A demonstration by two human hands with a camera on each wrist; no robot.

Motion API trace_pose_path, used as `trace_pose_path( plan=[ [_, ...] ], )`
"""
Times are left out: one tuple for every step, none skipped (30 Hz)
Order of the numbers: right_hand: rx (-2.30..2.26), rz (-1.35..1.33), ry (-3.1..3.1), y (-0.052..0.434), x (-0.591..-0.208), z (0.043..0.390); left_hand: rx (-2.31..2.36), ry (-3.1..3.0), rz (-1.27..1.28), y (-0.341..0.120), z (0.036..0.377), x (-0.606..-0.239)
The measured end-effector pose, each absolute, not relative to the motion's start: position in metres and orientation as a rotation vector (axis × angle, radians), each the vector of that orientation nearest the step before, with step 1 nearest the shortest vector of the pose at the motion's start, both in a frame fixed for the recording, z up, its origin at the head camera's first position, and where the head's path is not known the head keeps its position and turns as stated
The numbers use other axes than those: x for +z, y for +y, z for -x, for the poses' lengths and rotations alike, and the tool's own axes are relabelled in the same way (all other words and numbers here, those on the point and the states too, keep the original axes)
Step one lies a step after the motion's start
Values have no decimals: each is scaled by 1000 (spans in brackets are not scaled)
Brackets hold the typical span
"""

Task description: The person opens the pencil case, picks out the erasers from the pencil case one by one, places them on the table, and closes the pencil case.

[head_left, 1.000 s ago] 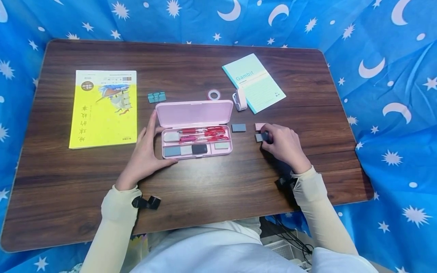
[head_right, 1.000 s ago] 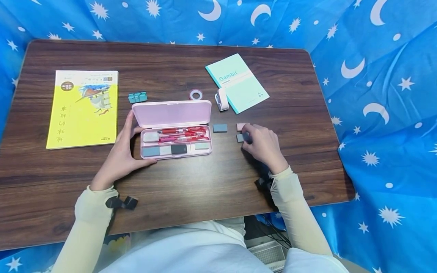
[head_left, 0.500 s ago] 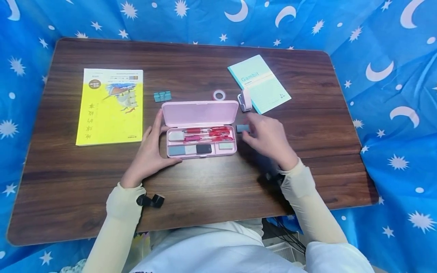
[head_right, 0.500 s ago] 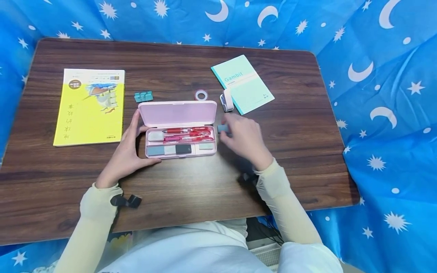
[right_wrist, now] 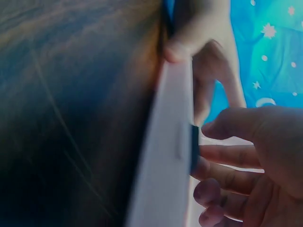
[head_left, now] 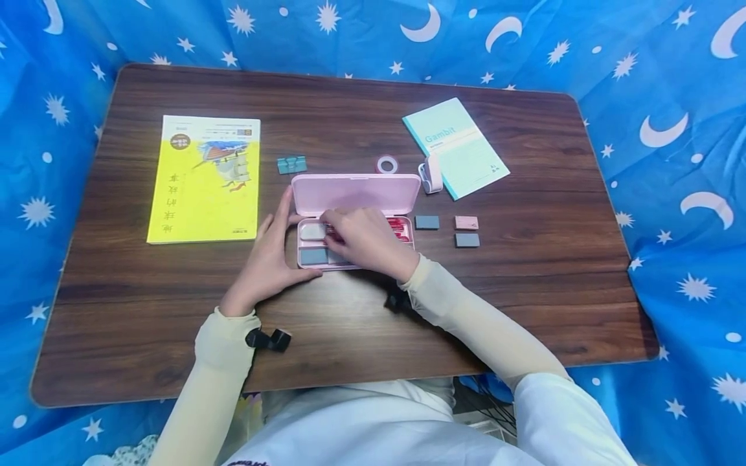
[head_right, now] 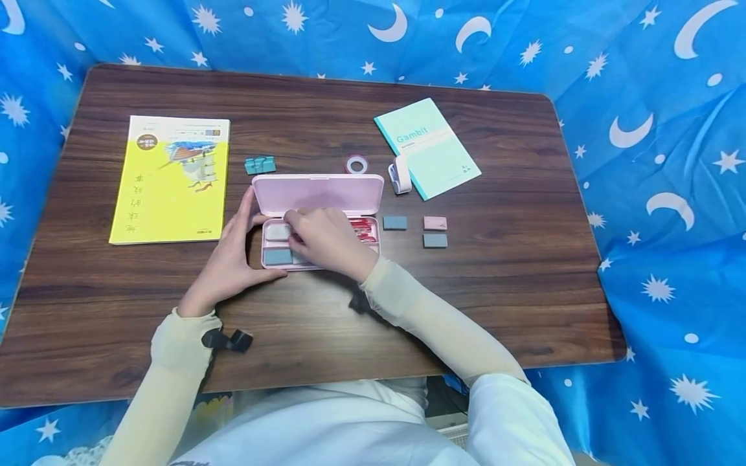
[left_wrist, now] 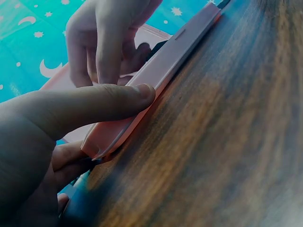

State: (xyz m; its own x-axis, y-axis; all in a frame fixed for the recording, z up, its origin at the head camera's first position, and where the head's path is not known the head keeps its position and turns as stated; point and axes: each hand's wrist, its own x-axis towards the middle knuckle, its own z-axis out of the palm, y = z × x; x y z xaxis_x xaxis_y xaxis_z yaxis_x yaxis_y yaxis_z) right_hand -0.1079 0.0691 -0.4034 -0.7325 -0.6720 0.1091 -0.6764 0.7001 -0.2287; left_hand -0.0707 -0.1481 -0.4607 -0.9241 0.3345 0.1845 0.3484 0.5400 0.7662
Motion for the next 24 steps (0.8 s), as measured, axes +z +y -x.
trace_pose_path(
  plan=[
    [389, -1140, -2884, 67, -405, 108, -1373, -2741, 611, -147, 71, -461],
    [379, -1138, -2885, 65, -406, 108, -1376, -2738, 614, -147, 71, -461],
    [376, -1138, -2888, 64, -407, 108, -1377, -2738, 615, -146, 71, -461],
    [373, -1139, -2890, 63, -408, 109, -1379, -2736, 616, -146, 71, -461],
    [369, -1140, -2892, 62, -409, 109, -1379, -2736, 618, -145, 71, -461],
    [365, -1143, -2896, 60, -410, 110, -1379, -2736, 618, -145, 71, -461],
    [358, -1146, -2898, 60, -410, 110, -1380, -2734, 620, -145, 71, -461],
    [356, -1150, -2900, 59, -410, 111, -1381, -2732, 621, -144, 71, -461],
    [357, -1155, -2903, 58, -411, 111, -1383, -2731, 621, -144, 71, -461],
    [360, -1158, -2907, 58, -411, 112, -1385, -2732, 620, -144, 71, -461],
    [365, -1158, -2912, 58, -410, 112, -1387, -2733, 618, -144, 70, -461],
    [371, -1158, -2917, 59, -410, 112, -1390, -2734, 614, -144, 70, -461],
    [384, -1153, -2918, 60, -408, 111, -1394, -2734, 610, -143, 70, -461],
    [407, -1145, -2919, 62, -406, 111, -1398, -2735, 605, -143, 69, -461],
    [432, -1132, -2914, 65, -404, 110, -1401, -2737, 599, -143, 69, -462],
    [458, -1117, -2902, 70, -402, 109, -1404, -2738, 596, -143, 69, -462],
    [482, -1095, -2894, 75, -398, 107, -1407, -2738, 592, -143, 69, -462],
    [501, -1076, -2879, 81, -396, 106, -1408, -2738, 590, -143, 69, -461],
    [518, -1053, -2867, 88, -392, 105, -1411, -2738, 588, -143, 69, -461],
    [528, -1027, -2858, 96, -390, 103, -1412, -2739, 587, -143, 69, -461],
    [525, -999, -2846, 104, -388, 102, -1412, -2738, 584, -144, 69, -460],
    [527, -970, -2837, 112, -385, 101, -1411, -2738, 582, -144, 69, -459],
    [528, -941, -2831, 120, -383, 100, -1409, -2738, 578, -144, 69, -459],
    [529, -913, -2820, 129, -382, 99, -1405, -2739, 578, -145, 69, -458]
  ],
)
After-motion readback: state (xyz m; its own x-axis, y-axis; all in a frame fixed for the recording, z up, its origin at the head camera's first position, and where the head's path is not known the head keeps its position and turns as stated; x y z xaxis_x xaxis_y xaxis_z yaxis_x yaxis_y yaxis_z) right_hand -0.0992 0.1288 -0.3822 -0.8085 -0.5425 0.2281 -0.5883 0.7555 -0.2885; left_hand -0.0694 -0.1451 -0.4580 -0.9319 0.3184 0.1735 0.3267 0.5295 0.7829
